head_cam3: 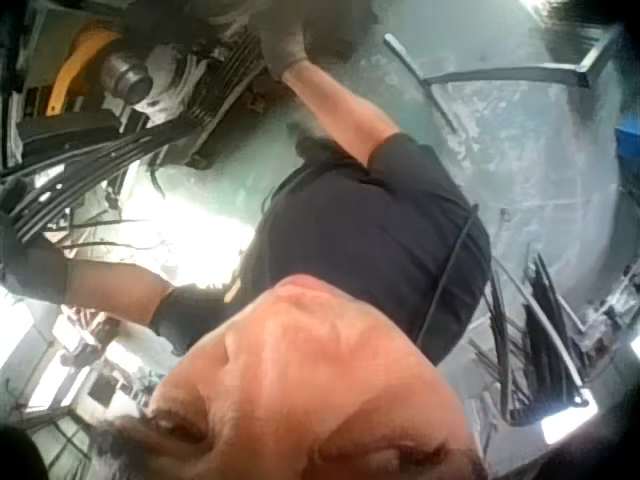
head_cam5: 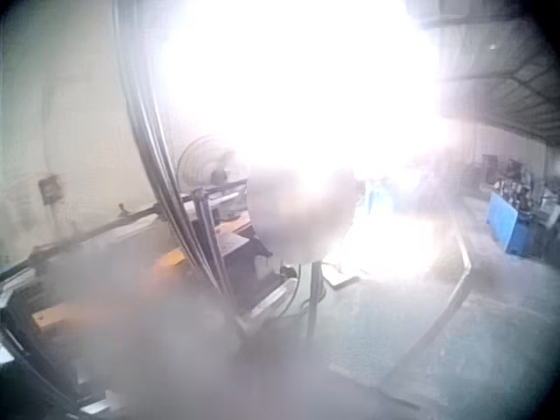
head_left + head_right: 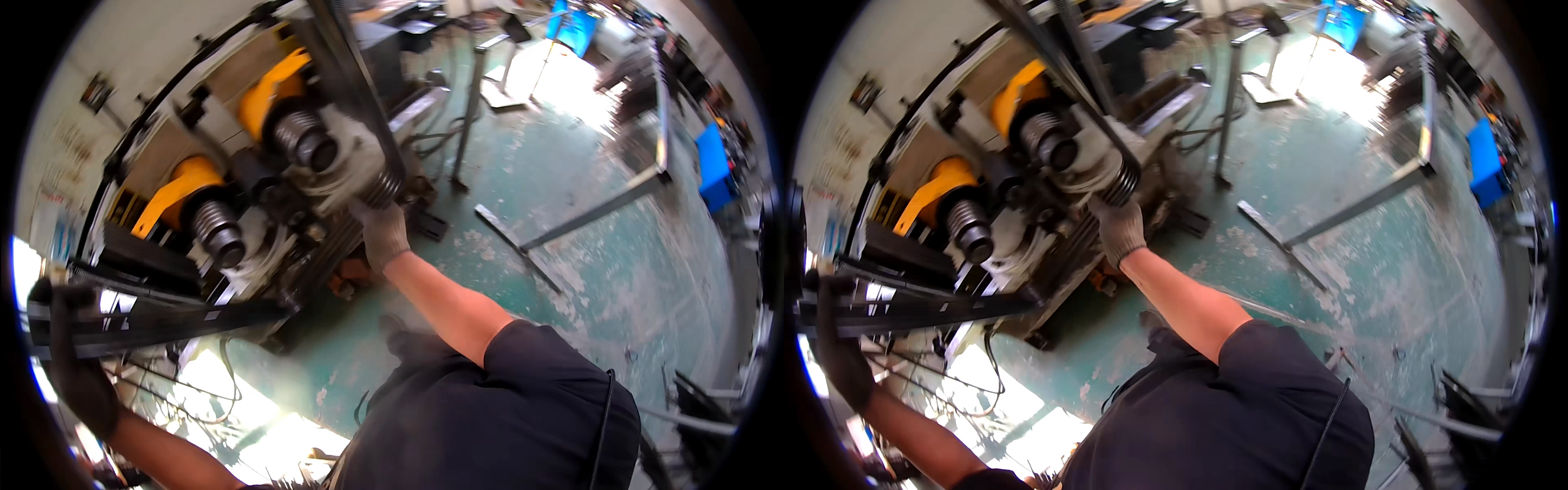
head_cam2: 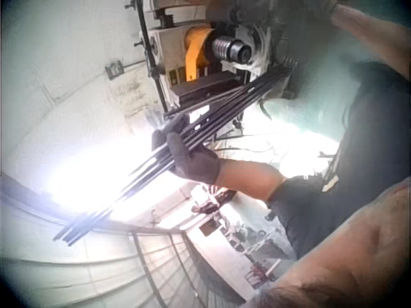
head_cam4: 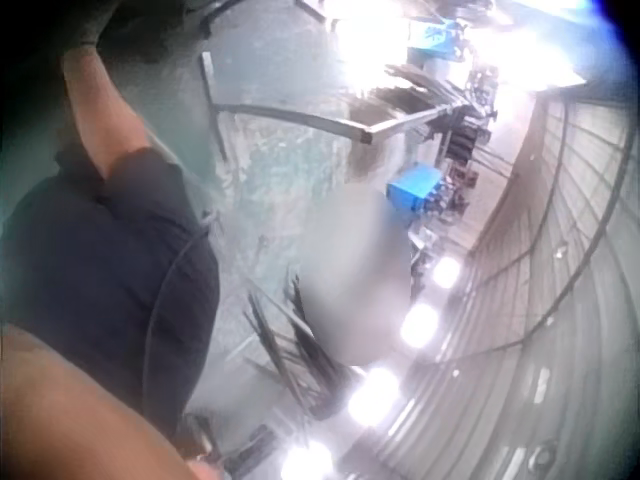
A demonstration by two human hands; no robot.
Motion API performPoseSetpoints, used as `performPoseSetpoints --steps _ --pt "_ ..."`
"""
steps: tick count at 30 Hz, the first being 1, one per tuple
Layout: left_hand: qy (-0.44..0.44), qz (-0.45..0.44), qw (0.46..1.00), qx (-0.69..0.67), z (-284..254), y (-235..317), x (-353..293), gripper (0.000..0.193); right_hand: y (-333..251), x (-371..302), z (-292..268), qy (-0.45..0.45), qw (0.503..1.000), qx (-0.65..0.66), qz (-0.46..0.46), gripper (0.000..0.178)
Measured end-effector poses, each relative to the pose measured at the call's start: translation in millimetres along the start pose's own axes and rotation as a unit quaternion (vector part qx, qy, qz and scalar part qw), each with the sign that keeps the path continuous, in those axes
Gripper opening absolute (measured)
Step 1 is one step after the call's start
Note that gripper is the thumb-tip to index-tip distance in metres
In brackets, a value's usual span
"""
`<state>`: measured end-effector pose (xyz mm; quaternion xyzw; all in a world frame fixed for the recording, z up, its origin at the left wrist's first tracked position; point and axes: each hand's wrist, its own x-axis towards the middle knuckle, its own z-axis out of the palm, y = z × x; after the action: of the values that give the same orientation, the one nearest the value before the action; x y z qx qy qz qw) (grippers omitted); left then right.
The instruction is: The person repeatedly feeds bundles of straight metal rods into a bending machine, operates the lever to bend them, and then removes the bent rods to place them on a nearby rack. The process is repeated continuously throughout the clip.
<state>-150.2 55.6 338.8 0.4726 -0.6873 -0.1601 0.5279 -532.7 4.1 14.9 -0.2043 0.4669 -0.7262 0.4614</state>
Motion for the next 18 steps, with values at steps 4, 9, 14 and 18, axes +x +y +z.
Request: performPoseSetpoints --steps 4,9,14,18 --pt "0.035 -0.042 0.974 -0.22 12.3 -28.0 -93.7 0.046 -48.6 -45.7 -154.6 0.131 0.99 -0.05 0.012 0.012" --pt "-0.016 -0.179 0.919 -0.35 164.0 -76.0 -207.2 0.028 -164.9 -70.6 -364.0 0.31 0.922 -0.194 -0.131 0.016" --pt "-0.146 -0.462 0.706 -0.517 350.8 -38.4 -332.7 0.03 -323.0 -57.5 -483.8 0.385 0.841 -0.301 -0.232 0.015" --pt "-0.152 -0.599 0.543 -0.568 464.9 3.4 -388.2 0.032 -425.0 -14.4 -562.5 0.426 0.735 -0.486 -0.207 0.029"
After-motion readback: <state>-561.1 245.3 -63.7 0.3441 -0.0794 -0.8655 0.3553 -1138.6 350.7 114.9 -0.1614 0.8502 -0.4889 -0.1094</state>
